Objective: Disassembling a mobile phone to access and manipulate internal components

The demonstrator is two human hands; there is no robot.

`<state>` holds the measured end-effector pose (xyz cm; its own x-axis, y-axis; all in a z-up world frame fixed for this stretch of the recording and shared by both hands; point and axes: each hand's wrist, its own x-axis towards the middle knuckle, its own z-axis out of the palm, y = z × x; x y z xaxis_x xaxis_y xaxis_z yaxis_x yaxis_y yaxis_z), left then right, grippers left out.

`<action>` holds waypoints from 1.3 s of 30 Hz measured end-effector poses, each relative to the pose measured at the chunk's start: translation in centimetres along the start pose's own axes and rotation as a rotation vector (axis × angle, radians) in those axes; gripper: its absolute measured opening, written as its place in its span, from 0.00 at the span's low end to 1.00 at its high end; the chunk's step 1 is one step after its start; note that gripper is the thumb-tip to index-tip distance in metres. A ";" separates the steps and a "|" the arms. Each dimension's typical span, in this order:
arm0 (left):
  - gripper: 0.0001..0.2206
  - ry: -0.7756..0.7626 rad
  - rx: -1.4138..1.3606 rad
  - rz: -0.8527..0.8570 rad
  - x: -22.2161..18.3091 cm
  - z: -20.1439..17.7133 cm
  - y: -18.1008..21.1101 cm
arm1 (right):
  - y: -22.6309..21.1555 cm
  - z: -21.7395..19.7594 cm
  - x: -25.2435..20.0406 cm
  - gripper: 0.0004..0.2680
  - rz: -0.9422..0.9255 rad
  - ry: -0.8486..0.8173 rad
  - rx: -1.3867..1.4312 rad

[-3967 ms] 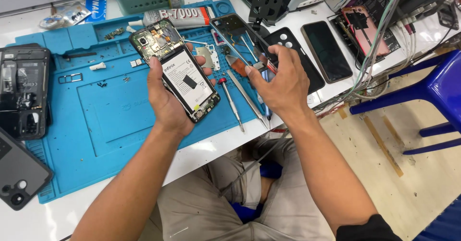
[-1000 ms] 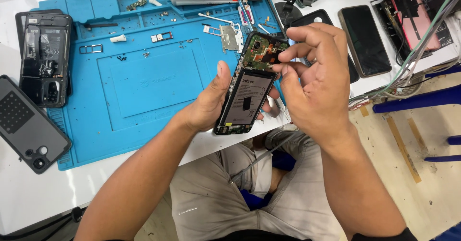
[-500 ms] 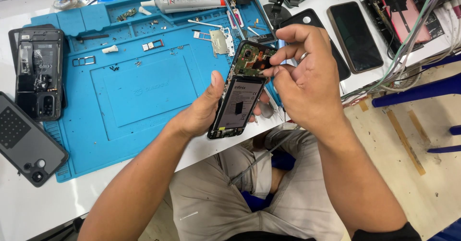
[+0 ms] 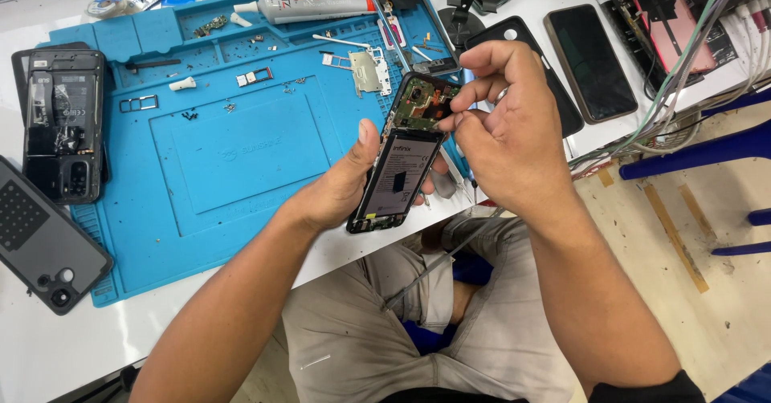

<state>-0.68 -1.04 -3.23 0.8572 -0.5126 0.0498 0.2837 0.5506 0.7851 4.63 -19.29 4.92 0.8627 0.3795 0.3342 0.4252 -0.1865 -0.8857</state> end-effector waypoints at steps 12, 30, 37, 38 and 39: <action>0.44 0.028 -0.046 0.019 0.1 0.2 0.2 | -0.8 0.2 -0.8 0.15 -0.019 0.003 0.062; 0.44 0.024 -0.092 0.044 0.4 -0.3 -0.3 | -1.0 0.2 -1.2 0.13 0.015 -0.054 0.283; 0.41 0.064 -0.160 0.116 0.4 0.0 0.4 | 1.0 -1.9 -2.2 0.12 0.042 0.111 0.349; 0.42 0.049 -0.179 0.113 0.4 -0.2 0.5 | 1.2 -2.0 -2.5 0.12 0.045 0.134 0.343; 0.42 0.033 -0.198 0.109 0.4 -0.3 0.6 | 1.3 -2.2 -2.7 0.11 0.047 0.158 0.337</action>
<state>-0.03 -0.70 -2.90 0.9000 -0.4231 0.1051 0.2645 0.7217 0.6397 3.44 -22.54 3.58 0.9220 0.2281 0.3129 0.2928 0.1180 -0.9489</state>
